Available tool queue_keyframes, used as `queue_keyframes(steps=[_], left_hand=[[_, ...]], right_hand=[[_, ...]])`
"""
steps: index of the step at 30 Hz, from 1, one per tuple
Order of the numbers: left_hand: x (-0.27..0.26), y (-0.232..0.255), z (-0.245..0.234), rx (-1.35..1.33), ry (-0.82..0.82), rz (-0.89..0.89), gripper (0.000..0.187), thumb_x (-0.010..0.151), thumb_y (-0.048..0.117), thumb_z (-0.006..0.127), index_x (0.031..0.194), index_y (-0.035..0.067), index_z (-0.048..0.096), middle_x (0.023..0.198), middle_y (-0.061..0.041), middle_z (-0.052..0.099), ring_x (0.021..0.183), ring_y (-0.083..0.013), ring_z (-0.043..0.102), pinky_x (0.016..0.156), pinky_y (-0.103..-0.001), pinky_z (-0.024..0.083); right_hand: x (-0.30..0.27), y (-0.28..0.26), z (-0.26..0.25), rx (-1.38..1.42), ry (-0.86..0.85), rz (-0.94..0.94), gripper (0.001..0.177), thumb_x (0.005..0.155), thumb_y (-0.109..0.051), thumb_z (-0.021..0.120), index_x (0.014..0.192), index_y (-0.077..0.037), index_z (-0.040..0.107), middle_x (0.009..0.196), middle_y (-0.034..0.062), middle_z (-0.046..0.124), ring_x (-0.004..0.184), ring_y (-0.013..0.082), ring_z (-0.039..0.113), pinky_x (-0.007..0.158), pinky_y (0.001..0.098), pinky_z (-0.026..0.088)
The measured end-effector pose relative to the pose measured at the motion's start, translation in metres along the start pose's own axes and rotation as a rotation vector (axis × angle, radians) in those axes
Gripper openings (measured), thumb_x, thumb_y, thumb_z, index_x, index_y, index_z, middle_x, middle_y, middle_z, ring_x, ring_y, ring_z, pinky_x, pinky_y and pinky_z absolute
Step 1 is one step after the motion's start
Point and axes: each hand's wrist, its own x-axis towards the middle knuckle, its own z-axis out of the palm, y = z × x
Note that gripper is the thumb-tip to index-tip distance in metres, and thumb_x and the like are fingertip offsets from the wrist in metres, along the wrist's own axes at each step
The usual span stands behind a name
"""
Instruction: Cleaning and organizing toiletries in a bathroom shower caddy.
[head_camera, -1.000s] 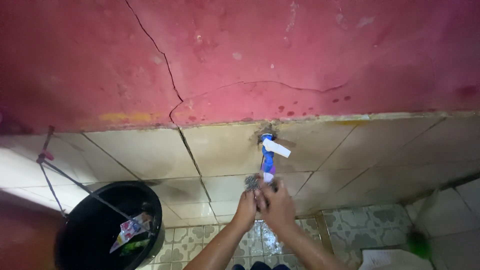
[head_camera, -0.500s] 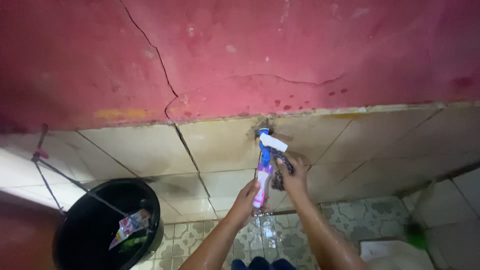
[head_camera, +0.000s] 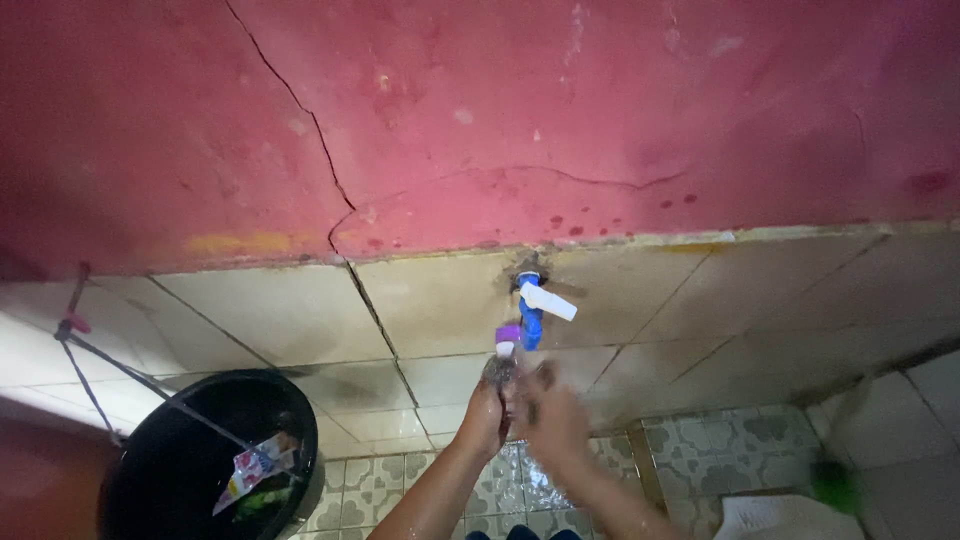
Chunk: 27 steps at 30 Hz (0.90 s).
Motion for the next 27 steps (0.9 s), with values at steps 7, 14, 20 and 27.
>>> queue_keyframes(steps=[7,14,20,27], left_hand=[[-0.014,0.017,0.064,0.102,0.210,-0.044,0.024,0.105,0.037,0.044,0.109,0.025,0.065,0.074,0.002,0.059,0.063,-0.0110,0.056,0.058,-0.027,0.047],[-0.027,0.050,0.079,0.148,0.100,-0.159,0.040,0.105,0.047,0.044,0.101,0.014,0.068,0.071,0.001,0.061,0.051,-0.0108,0.050,0.045,-0.026,0.039],[-0.013,0.050,0.066,0.115,0.138,-0.125,0.035,0.104,0.048,0.046,0.118,0.021,0.063,0.078,0.002,0.063,0.059,-0.0113,0.054,0.051,-0.028,0.045],[-0.002,0.034,0.048,0.226,0.034,-0.109,0.039,0.104,0.041,0.045,0.117,0.013,0.069,0.078,0.003,0.065,0.055,-0.0069,0.053,0.042,-0.024,0.038]], right_hand=[[0.033,-0.003,-0.016,0.167,0.248,0.194,0.051,0.089,-0.021,0.067,0.140,-0.018,0.063,0.124,0.0260,0.056,0.095,0.0469,0.063,0.076,0.0560,0.053],[0.014,0.018,0.004,0.143,0.055,0.139,0.037,0.094,-0.035,0.066,0.124,-0.014,0.068,0.118,0.0199,0.060,0.098,0.0426,0.066,0.079,0.0506,0.054],[0.041,0.064,0.017,0.290,0.333,0.189,0.044,0.096,-0.036,0.067,0.131,-0.008,0.065,0.120,0.0238,0.057,0.106,0.0435,0.064,0.085,0.0488,0.053],[0.023,0.011,0.019,0.087,0.084,0.193,0.029,0.095,-0.034,0.069,0.120,-0.019,0.071,0.129,0.0232,0.057,0.106,0.0415,0.066,0.086,0.0493,0.055]])
